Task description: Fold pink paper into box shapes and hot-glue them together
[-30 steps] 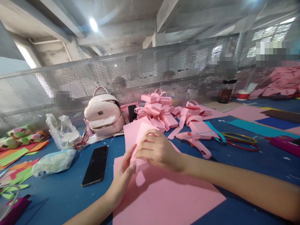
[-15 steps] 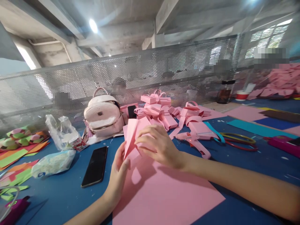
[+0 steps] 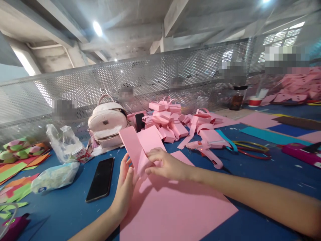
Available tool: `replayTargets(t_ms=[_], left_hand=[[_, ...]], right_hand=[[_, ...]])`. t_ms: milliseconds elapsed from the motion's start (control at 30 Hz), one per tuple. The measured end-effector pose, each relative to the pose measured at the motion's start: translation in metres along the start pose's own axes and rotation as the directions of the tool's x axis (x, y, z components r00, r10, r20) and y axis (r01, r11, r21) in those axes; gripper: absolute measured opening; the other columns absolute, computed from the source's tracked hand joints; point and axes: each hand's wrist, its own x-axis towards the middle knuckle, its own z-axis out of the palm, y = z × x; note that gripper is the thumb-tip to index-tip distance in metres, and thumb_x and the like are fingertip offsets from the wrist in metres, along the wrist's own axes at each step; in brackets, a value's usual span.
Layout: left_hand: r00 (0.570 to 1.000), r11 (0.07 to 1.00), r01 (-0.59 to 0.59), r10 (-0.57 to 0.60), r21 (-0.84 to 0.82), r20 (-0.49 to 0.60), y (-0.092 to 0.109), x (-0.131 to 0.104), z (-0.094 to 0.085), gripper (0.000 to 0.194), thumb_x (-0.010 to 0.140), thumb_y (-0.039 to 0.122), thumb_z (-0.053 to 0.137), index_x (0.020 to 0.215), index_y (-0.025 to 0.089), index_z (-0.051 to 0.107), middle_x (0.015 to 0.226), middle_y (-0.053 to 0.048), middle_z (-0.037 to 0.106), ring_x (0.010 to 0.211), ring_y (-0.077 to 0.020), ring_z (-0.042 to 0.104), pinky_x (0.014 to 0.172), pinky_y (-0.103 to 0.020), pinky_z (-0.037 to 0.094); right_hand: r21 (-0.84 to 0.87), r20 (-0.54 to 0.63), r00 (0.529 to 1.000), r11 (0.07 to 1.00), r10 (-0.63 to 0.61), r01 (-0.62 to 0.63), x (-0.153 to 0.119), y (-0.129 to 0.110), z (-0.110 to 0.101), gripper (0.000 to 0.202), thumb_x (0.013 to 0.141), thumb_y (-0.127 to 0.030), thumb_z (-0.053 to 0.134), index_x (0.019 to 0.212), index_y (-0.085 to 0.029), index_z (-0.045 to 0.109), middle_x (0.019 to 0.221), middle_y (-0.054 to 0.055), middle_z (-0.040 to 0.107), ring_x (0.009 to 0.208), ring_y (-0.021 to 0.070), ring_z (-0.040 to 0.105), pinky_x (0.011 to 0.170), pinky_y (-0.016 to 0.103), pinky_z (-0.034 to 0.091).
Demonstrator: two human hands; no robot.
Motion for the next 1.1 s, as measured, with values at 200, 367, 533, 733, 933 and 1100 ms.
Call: replayTargets(t_ms=[200,367,533,733,933,1100], left_hand=[[0.997,1.000,0.007,-0.007,-0.006,0.077,0.004,-0.001,0.003,0.075,0.090,0.055,0.071,0.152,0.036,0.036,0.156,-0.010,0.046,0.143,-0.0353,0.046,0.112,-0.049,0.046],[0.993,1.000,0.011,-0.010,-0.008,0.118,0.009,-0.004,0.008,0.071,0.094,0.052,0.067,0.154,0.036,0.032,0.157,-0.010,0.047,0.143,-0.0333,0.047,0.112,-0.048,0.047],[0.993,1.000,0.006,-0.004,-0.018,0.121,0.010,-0.005,0.009,0.070,0.095,0.050,0.066,0.154,0.034,0.033,0.157,-0.011,0.047,0.142,-0.0344,0.049,0.114,-0.052,0.044],[0.989,0.995,-0.078,0.070,0.060,0.133,0.007,-0.002,0.006,0.064,0.099,0.048,0.061,0.156,0.034,0.036,0.159,-0.009,0.047,0.147,-0.0338,0.044,0.121,-0.052,0.036],[0.967,0.917,-0.217,0.155,0.334,0.201,0.003,-0.004,-0.005,0.067,0.101,0.045,0.059,0.160,0.036,0.030,0.169,-0.004,0.031,0.154,-0.0321,0.031,0.126,-0.047,0.030],[0.974,0.824,-0.201,0.112,0.529,0.195,-0.008,-0.013,-0.021,0.063,0.102,0.049,0.052,0.160,0.036,0.032,0.171,0.003,0.021,0.159,-0.0284,0.008,0.131,-0.046,0.007]], right_hand=[[0.039,0.136,0.990,0.999,-0.030,0.024,0.002,0.004,-0.012,0.018,0.093,-0.027,0.070,0.078,-0.019,0.077,0.071,-0.001,0.055,0.079,0.0171,0.053,0.083,0.031,0.045],[0.076,0.174,0.982,0.995,-0.074,0.061,0.001,0.006,-0.012,0.017,0.095,-0.026,0.067,0.085,-0.019,0.078,0.074,-0.002,0.051,0.078,0.0156,0.051,0.077,0.028,0.045],[0.093,0.173,0.978,0.991,-0.114,0.099,0.002,0.010,-0.012,0.019,0.096,-0.029,0.067,0.083,-0.019,0.078,0.071,-0.004,0.043,0.074,0.0145,0.049,0.073,0.027,0.044],[0.072,0.173,0.975,0.990,-0.136,0.125,0.004,0.014,-0.012,0.029,0.100,-0.042,0.061,0.093,-0.022,0.081,0.073,-0.002,0.048,0.079,0.0166,0.051,0.079,0.029,0.045],[0.041,0.180,0.972,0.988,-0.152,0.147,0.003,0.014,-0.013,0.025,0.101,-0.033,0.061,0.092,-0.021,0.080,0.075,-0.001,0.051,0.083,0.0175,0.054,0.087,0.033,0.045],[0.033,0.202,0.967,0.988,-0.155,0.152,0.003,0.012,-0.014,0.023,0.101,-0.027,0.061,0.088,-0.020,0.079,0.078,0.000,0.055,0.084,0.0175,0.056,0.092,0.036,0.044]])
